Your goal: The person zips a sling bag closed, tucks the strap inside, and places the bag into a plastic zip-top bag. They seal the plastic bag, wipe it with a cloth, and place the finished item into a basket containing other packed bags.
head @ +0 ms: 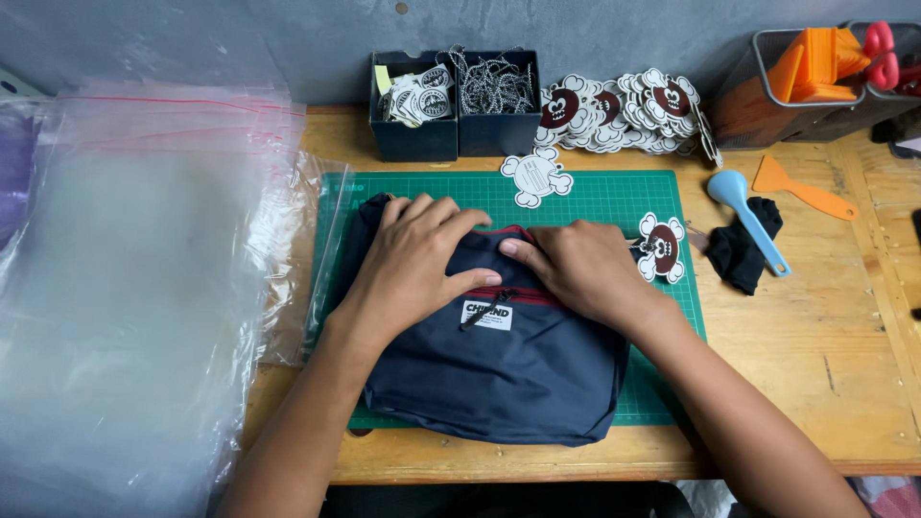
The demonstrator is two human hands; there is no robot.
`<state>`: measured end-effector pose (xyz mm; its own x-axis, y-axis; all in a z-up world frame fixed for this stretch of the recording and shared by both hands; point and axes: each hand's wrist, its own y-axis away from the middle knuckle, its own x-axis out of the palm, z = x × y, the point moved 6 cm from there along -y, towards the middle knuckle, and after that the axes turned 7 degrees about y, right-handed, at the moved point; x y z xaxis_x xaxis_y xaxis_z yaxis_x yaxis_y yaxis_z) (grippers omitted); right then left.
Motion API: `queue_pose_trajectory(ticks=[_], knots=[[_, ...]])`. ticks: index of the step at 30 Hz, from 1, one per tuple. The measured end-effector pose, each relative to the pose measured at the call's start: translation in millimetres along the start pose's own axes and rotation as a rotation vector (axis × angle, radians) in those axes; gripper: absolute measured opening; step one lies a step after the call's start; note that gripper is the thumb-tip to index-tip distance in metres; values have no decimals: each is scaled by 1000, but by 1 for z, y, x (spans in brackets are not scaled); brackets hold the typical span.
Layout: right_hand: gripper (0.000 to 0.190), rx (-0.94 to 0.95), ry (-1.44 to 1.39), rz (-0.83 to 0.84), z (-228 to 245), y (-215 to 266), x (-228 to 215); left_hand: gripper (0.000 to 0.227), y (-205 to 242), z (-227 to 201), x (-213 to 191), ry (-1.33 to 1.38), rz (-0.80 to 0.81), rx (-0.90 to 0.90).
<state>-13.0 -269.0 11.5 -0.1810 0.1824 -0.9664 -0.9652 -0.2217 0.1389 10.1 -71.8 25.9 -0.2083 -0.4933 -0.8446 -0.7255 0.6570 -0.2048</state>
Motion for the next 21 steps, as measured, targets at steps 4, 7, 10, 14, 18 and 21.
queue_pose_trajectory(ticks=[4, 7, 10, 14, 18, 21], knots=[[55, 26, 167, -56, -2, -10, 27, 83, 3, -13, 6, -167, -33, 47], [42, 26, 292, -130, -20, -24, 60, 84, 6, -40, 16, -85, 27, 62], [29, 50, 352, -201, -31, -26, 79, 89, 19, -61, 33, 15, 117, 29], [33, -20, 169, -346, -22, -18, 54, 96, 32, -63, 42, 37, 185, -19], [30, -138, 171, -465, -12, -17, 44, 95, 37, -62, 52, -2, 214, -45], [38, -171, 253, -441, -6, -22, 37, 101, 32, -51, 56, 22, 203, -66]])
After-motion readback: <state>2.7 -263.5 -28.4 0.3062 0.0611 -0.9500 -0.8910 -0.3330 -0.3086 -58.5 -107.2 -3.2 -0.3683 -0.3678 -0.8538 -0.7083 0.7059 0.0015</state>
